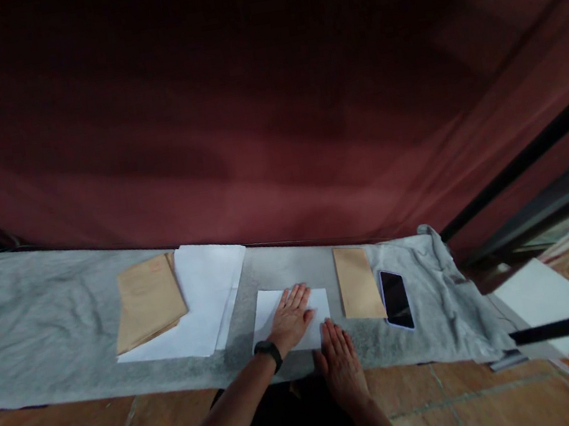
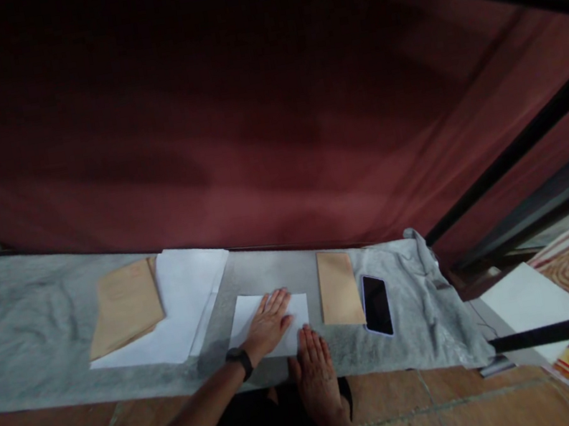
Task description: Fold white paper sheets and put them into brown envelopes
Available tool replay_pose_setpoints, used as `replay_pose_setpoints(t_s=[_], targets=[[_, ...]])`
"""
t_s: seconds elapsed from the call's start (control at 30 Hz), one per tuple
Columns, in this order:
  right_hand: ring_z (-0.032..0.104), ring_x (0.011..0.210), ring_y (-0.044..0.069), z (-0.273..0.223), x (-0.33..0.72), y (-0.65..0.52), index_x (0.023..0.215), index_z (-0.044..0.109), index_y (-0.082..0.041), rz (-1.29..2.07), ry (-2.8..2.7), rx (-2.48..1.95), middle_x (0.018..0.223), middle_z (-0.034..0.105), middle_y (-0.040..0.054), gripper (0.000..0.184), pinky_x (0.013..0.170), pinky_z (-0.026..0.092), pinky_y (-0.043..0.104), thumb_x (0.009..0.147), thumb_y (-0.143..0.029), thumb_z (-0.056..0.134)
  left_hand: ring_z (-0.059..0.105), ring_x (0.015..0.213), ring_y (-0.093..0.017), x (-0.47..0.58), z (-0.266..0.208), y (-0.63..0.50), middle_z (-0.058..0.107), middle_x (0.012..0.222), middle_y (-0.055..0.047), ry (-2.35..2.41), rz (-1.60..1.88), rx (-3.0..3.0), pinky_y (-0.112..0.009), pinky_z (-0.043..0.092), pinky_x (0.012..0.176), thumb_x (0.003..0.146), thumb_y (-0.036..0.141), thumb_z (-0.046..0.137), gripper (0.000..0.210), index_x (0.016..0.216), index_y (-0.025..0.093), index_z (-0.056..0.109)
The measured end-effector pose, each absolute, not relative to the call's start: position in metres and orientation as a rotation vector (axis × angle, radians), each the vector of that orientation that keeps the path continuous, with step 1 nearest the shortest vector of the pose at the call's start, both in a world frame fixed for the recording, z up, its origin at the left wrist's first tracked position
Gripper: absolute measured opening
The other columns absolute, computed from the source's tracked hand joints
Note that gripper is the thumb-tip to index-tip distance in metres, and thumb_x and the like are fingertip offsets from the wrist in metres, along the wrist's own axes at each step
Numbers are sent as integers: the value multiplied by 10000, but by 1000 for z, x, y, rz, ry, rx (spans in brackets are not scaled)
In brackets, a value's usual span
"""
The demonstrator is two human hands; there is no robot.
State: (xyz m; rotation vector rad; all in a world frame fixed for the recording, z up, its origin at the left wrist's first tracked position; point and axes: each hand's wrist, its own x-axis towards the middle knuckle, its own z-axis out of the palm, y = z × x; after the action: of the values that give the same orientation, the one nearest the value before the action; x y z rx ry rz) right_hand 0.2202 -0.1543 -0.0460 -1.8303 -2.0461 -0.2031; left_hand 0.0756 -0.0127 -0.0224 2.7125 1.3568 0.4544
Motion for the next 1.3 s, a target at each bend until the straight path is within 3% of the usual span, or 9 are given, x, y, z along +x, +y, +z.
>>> replay_pose_setpoints(t_s=[0.27,0.5,1.03,1.3], targets=[[475,1391,257,-42,215,-128,1471,486,-117,-109,-1984,-1825,1474,539,159,490,1137,398,447,1059,-323,319,316,1495,-242,46,-33,-59,384,1603,-94,1292,474,2766,-470,265,1229,1017,340,379,538,1527,172,383],[416,1430,234,-32,190,-59,1457,496,-151,-47,-2172,-1721,1514,502,122,442,1162,365,461,1040,-219,365,364,1473,-234,33,-42,-43,430,1565,-154,1388,558,2724,-451,305,1212,1011,264,335,559,1546,101,335],[373,1447,302,-54,207,-61,1542,355,-83,-210,-1931,-1977,1578,375,206,573,1156,316,488,1054,-381,324,340,1483,-276,-6,-40,-35,427,1556,-178,1773,529,2618,-484,319,1200,1015,375,307,604,1516,45,381],[400,1431,298,-59,214,-61,1527,386,-99,-197,-1924,-1940,1553,423,196,554,1144,338,489,1044,-365,333,404,1448,-291,-16,-37,-35,454,1538,-187,1795,520,2592,-481,351,1187,1022,404,293,597,1480,49,439]])
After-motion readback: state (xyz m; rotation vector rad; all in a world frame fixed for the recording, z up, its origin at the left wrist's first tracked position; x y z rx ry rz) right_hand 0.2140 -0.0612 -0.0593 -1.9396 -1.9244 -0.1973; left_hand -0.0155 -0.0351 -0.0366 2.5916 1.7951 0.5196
